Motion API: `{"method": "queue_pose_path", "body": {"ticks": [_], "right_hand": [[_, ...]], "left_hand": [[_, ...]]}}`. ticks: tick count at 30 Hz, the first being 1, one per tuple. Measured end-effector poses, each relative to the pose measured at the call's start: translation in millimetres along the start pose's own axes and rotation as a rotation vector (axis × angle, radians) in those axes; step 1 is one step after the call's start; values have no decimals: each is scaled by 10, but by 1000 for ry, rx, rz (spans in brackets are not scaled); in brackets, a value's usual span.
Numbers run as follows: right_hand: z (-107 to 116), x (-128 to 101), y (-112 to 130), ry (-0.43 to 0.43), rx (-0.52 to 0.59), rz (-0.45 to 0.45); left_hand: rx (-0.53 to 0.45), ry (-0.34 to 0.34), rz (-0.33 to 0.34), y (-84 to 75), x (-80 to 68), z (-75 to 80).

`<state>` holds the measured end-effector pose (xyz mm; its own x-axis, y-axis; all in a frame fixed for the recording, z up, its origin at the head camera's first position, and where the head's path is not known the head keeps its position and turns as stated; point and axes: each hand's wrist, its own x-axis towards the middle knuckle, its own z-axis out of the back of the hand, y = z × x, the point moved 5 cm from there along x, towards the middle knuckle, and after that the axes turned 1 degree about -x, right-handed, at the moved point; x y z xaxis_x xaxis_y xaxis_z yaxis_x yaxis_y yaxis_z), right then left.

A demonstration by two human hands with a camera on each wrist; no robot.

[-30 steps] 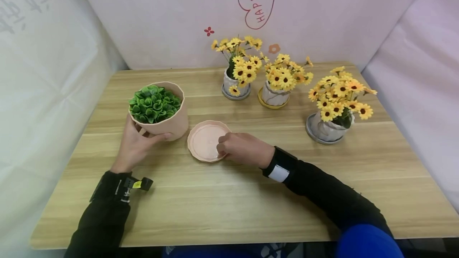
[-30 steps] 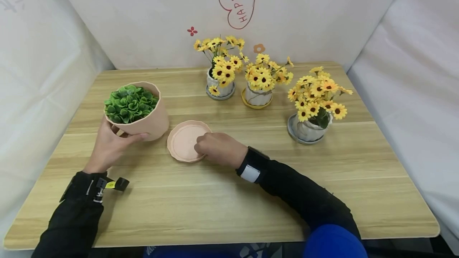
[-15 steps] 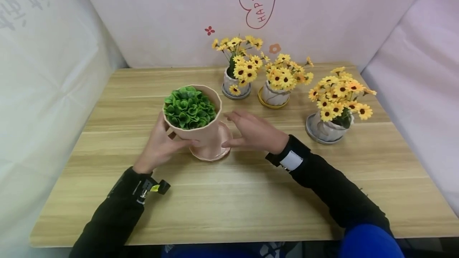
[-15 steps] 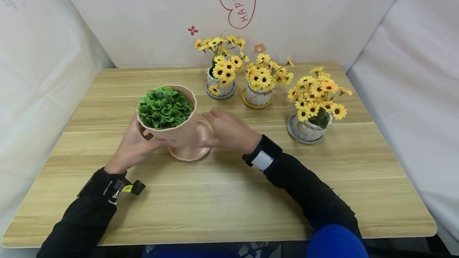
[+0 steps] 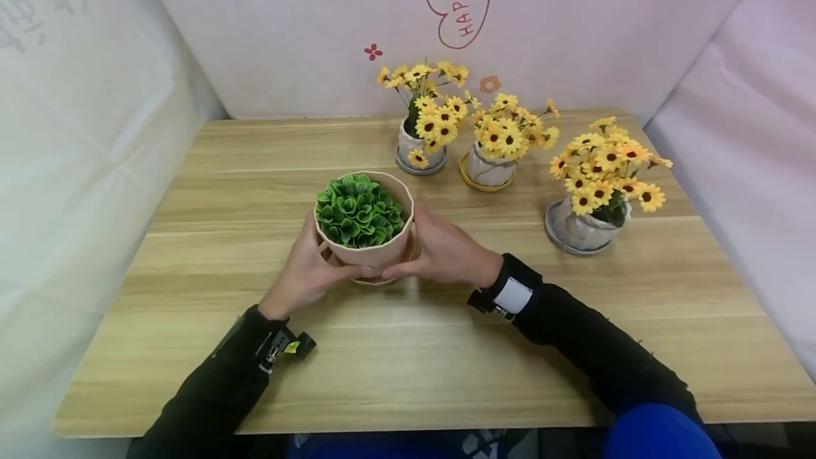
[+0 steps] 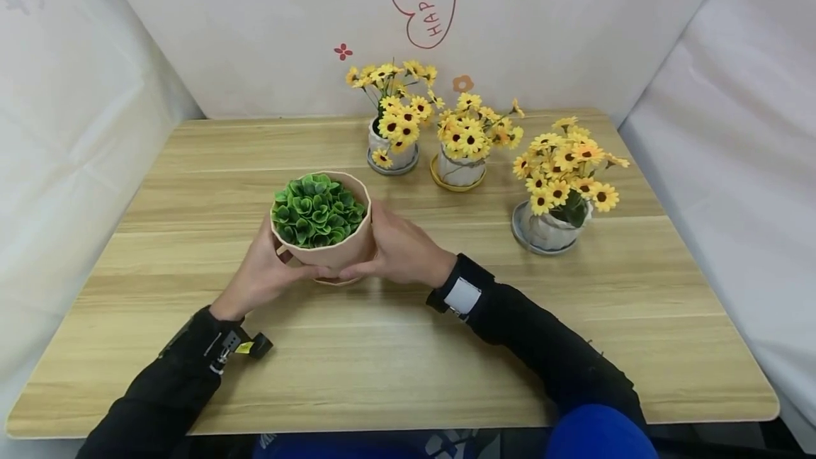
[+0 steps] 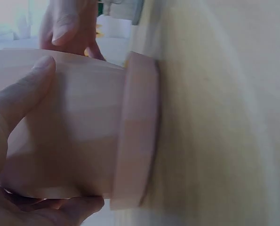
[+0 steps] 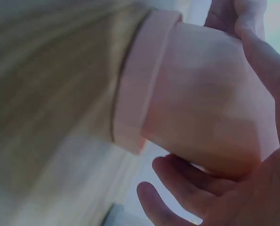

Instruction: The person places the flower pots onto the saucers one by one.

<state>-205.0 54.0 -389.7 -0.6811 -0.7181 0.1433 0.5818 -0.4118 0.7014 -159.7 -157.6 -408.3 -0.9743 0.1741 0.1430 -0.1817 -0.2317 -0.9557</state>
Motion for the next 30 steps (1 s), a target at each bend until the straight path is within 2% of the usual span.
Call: {"method": "queue_pose_path", "body": {"ticks": [4, 9, 11, 16, 18, 23, 30], "right_hand": [[-61, 1, -20, -18, 53, -14], [-134, -9, 13, -78, 224, -5], [-154, -2, 37, -121, 270, 10], [-209, 25, 78, -216, 241, 19], [-233, 24, 73, -231, 217, -5], [-242, 58, 56, -226, 211, -46], [-226, 182, 29, -206, 258, -41]], "left_hand": [[46, -2, -15, -7, -6, -5], [164, -30, -2, -57, -57, 14], [173, -42, 19, -81, -78, 10], [135, -68, 49, -121, -86, -56], [134, -85, 57, -125, -90, -85], [155, -117, 66, -137, -86, -97], [143, -131, 34, -113, -7, -41]]}}
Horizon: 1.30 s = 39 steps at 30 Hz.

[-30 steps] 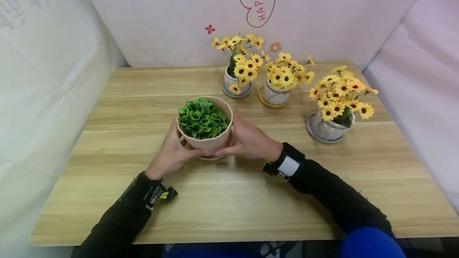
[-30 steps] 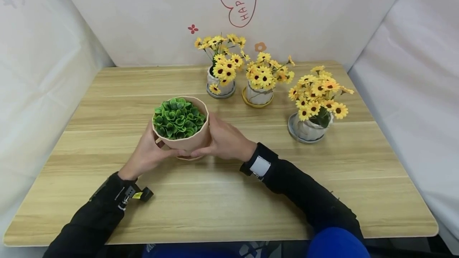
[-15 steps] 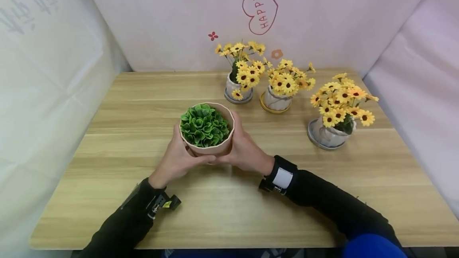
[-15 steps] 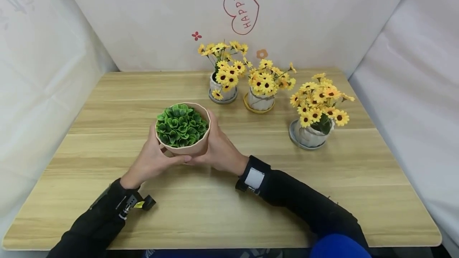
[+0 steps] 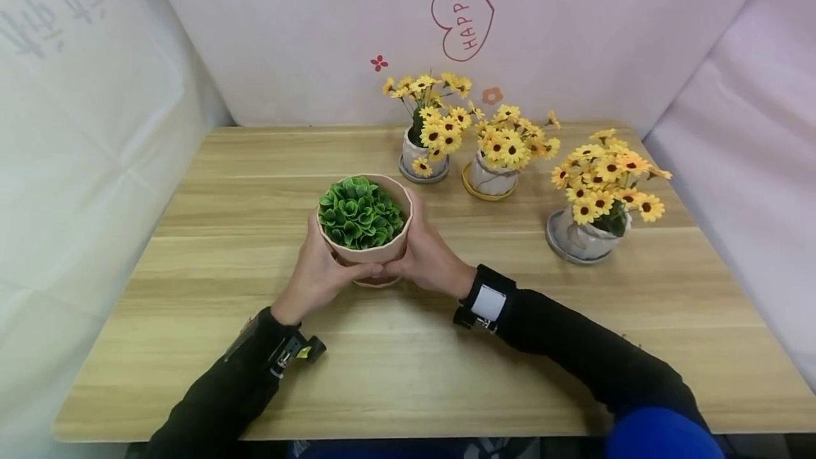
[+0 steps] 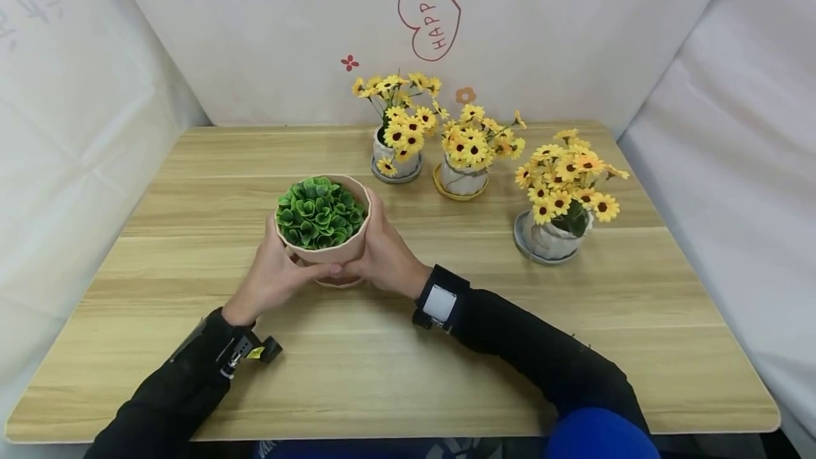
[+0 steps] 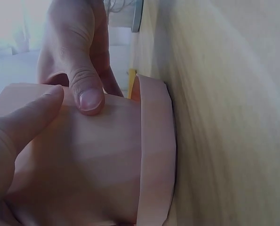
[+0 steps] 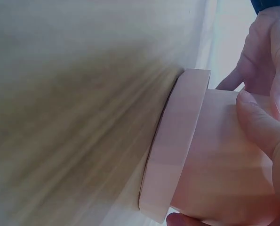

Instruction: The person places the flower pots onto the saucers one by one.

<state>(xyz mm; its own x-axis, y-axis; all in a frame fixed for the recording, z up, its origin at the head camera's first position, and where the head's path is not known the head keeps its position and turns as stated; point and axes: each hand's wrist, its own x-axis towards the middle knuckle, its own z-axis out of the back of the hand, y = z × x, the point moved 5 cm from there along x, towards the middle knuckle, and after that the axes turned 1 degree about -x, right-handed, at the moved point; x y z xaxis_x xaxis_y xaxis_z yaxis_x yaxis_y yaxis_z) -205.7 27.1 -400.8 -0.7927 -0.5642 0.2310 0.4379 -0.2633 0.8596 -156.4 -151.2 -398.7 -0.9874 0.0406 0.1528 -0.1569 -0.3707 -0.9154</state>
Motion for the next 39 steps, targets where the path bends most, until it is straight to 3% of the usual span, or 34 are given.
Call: {"method": "queue_pose_path", "body": {"ticks": [20, 30, 39], "right_hand": [[-30, 523, -146, 6, 32, -40], [-27, 837, -232, 15, 43, -40], [17, 1069, -338, 2, -36, -80]], "left_hand": [[-64, 32, 15, 176, 455, 241], [8, 61, 32, 299, 778, 376], [27, 83, 49, 369, 1031, 464]]}}
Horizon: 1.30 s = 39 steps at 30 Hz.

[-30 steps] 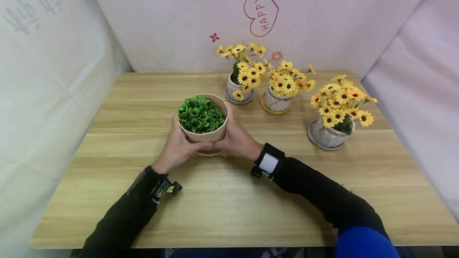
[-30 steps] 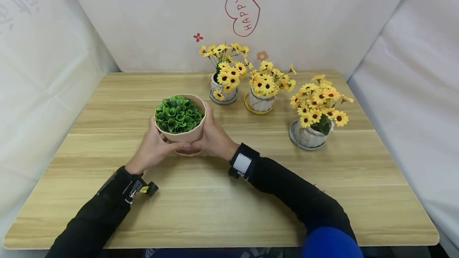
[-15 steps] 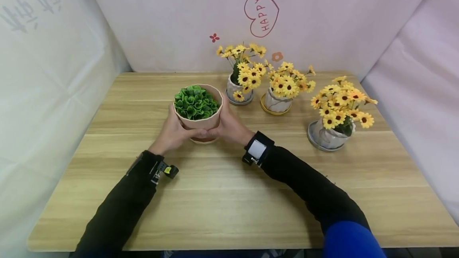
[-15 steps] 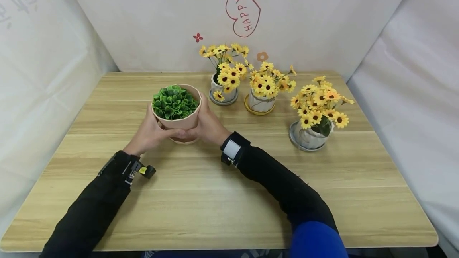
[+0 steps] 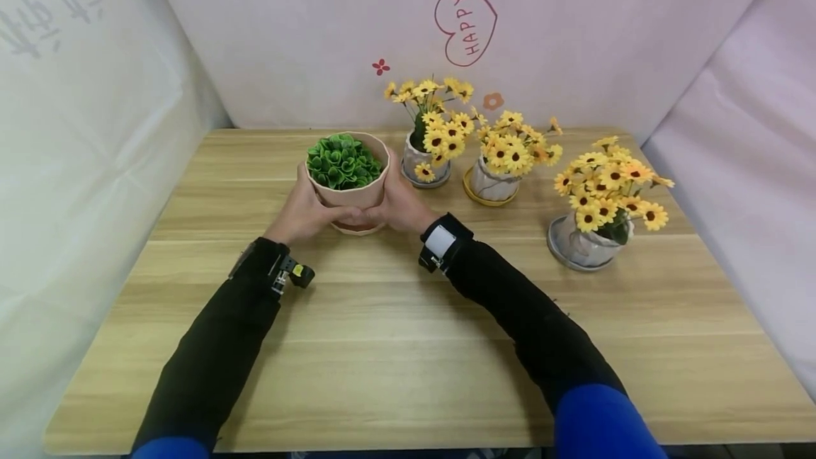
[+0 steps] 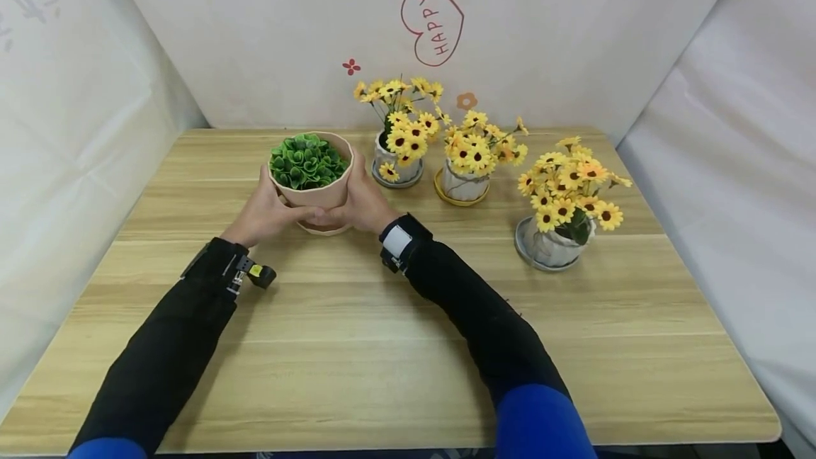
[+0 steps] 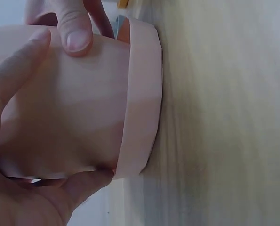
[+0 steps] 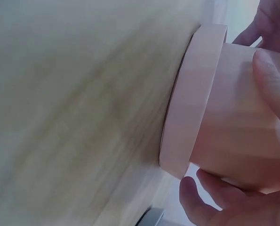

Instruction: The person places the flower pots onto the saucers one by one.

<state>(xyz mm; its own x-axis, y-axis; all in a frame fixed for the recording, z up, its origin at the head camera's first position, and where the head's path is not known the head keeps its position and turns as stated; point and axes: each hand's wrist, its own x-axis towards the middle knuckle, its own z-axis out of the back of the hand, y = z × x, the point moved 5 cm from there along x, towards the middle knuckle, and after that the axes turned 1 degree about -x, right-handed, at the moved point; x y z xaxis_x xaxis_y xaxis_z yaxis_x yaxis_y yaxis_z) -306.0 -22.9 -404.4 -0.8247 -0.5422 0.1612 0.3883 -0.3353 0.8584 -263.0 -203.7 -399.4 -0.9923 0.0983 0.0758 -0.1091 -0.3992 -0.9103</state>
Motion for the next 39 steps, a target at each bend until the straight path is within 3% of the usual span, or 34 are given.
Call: {"method": "queue_pose_path", "body": {"ticks": [14, 24, 31, 39], "right_hand": [[59, 330, -105, 3, -10, -114], [77, 613, -210, -32, 16, -93], [119, 758, -238, -44, -17, -138], [115, 908, -335, -57, -31, -194]], "left_hand": [[9, 25, 18, 100, 384, 130], [11, 44, 10, 212, 695, 235], [-23, 57, 5, 100, 792, 282], [-60, 79, 63, -67, 794, 324]]}}
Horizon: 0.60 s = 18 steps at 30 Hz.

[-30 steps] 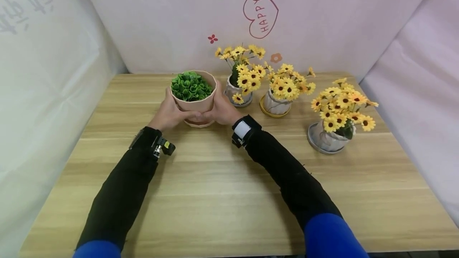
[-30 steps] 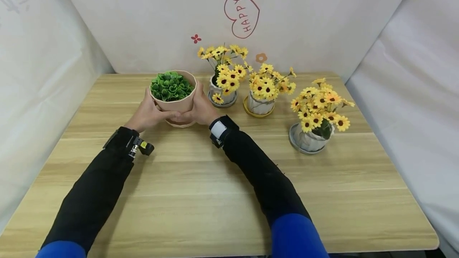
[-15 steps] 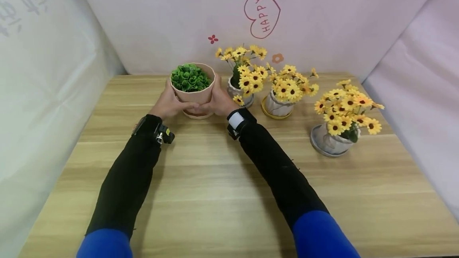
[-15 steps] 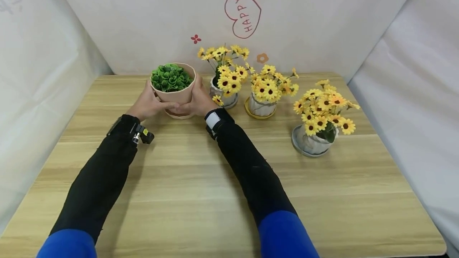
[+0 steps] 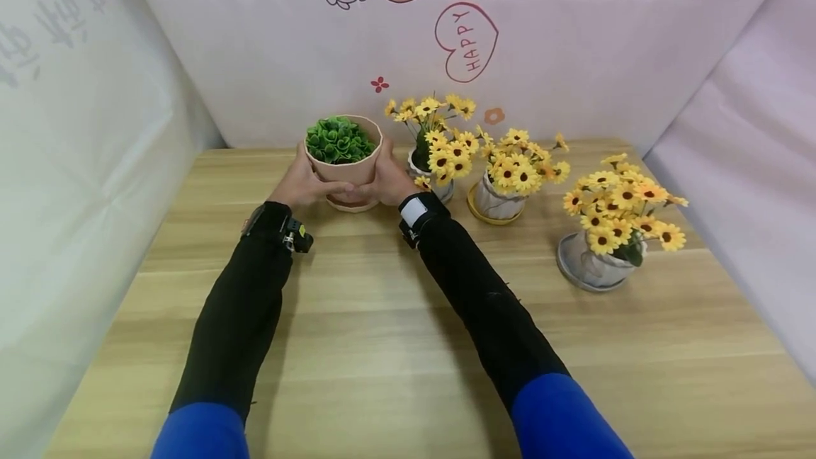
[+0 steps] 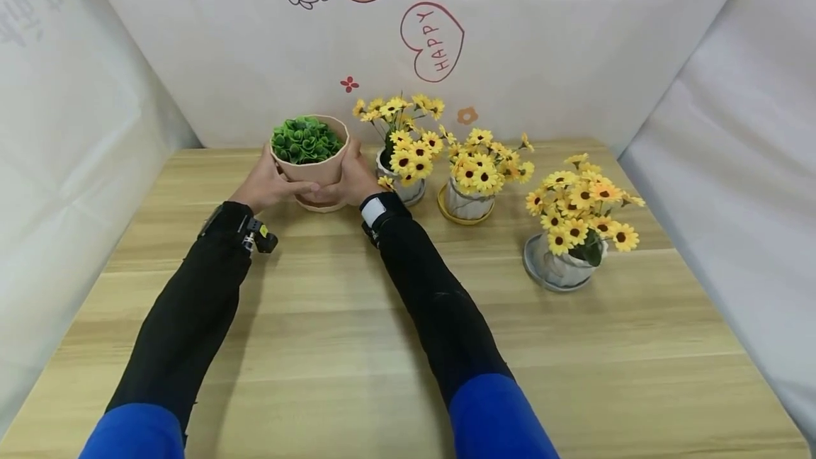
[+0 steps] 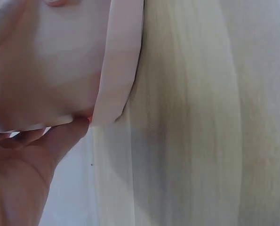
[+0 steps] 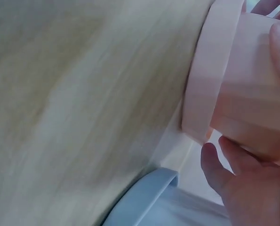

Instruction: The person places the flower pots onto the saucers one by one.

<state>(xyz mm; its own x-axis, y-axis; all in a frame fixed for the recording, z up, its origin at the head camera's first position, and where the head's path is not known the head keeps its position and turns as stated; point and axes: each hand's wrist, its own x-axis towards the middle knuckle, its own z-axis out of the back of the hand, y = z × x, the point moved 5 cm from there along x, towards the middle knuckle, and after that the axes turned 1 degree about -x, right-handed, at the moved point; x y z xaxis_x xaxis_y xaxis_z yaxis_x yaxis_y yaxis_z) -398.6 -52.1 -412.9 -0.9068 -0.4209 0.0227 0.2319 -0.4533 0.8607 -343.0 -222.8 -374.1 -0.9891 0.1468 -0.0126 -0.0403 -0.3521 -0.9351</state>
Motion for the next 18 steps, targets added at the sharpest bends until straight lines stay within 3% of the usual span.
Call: {"method": "queue_pose_path", "body": {"ticks": [2, 9, 13, 16, 18], "right_hand": [[18, -10, -24, -1, -29, -9], [126, -253, 38, 15, -199, 32], [161, -500, 152, 99, -247, 77], [193, -755, 190, 165, -374, 70], [224, -963, 200, 194, -484, 47]], "left_hand": [[7, 0, -1, -26, -3, -26], [116, 44, -136, -87, -17, -155], [395, 118, -21, 26, -162, -146], [690, 172, 84, 131, -308, -180], [795, 177, 91, 167, -437, -232]]}}
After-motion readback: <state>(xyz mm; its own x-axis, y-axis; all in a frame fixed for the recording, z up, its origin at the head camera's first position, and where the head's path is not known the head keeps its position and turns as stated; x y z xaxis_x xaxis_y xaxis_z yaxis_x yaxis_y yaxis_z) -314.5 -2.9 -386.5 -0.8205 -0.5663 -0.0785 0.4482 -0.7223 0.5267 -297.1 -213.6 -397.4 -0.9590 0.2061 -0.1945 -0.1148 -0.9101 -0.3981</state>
